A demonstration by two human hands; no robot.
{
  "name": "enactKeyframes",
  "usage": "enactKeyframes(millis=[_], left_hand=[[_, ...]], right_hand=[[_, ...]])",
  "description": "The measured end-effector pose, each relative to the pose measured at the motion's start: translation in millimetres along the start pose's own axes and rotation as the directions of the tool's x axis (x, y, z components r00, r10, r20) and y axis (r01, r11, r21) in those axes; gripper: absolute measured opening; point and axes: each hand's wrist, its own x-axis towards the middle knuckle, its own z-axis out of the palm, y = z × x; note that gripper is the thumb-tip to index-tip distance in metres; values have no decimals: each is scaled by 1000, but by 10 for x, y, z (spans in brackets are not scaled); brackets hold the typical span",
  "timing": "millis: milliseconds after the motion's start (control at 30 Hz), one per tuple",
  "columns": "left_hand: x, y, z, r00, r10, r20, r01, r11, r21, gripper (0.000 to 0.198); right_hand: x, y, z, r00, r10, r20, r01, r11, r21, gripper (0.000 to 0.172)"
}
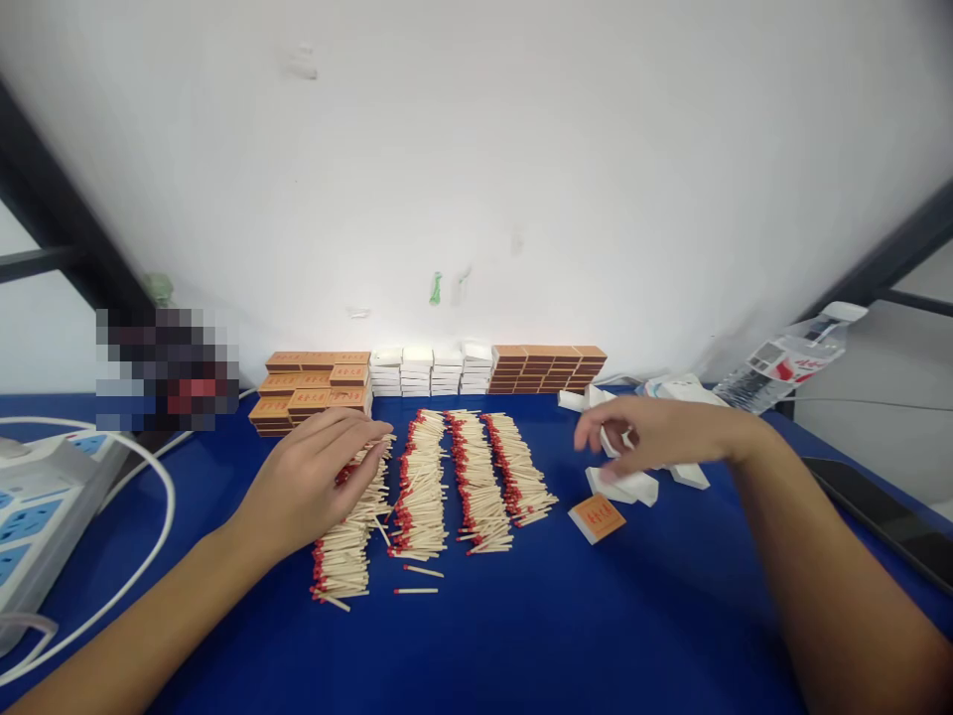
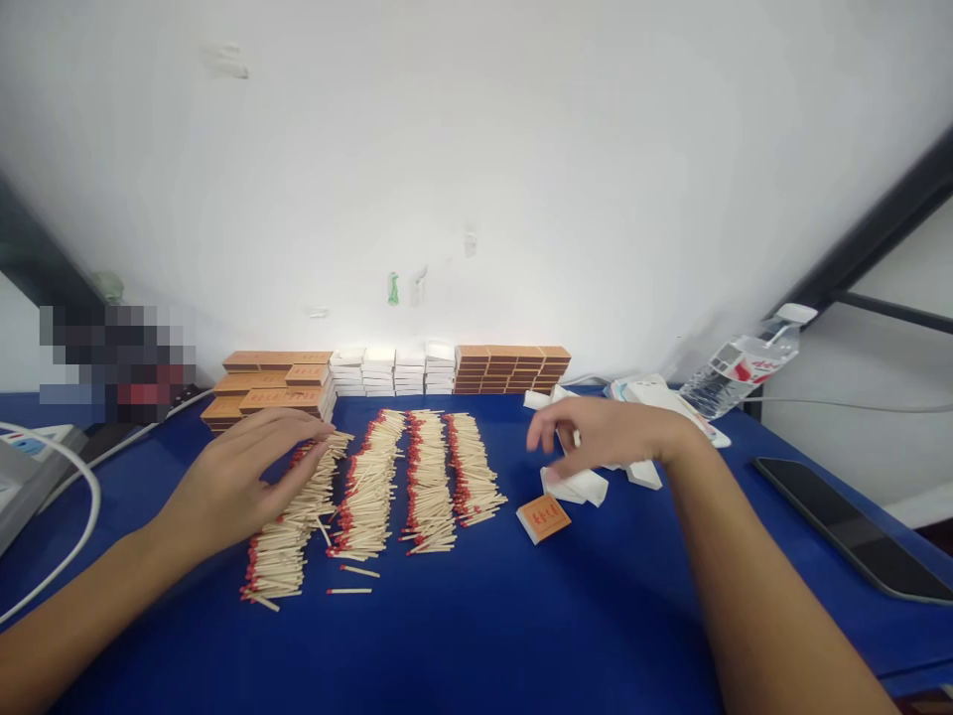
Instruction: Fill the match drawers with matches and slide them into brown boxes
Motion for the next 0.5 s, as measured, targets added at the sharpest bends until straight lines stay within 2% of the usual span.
enactKeyframes(millis=[33, 100, 233, 367, 433, 500], left_hand=[[4, 7, -7, 1000, -3, 5, 3, 1000, -4, 17], [10, 27, -19, 1000, -10, 5, 10, 1000, -14, 17], [18, 100, -20, 1000, -18, -4, 18, 998, -61, 20], [20, 225, 25, 999, -40, -6, 39, 986, -161, 20], [18, 299, 50, 999, -44, 7, 44, 977, -209, 20], [15, 367, 65, 999, -25, 25, 30, 974, -227, 20]], right_hand=[[-62, -64, 49, 994, -36, 102, 32, 999, 39, 41], [-153, -151, 179, 986, -18, 168, 13, 999, 34, 49], [-206, -180, 376, 992, 60, 108, -53, 997, -63, 40], [-206, -192, 355, 999, -39, -17, 39, 999, -13, 14], [-218, -222, 342, 995, -69, -77, 71, 997, 22, 15], [-236, -258, 370, 997, -41, -62, 42, 999, 18, 28]])
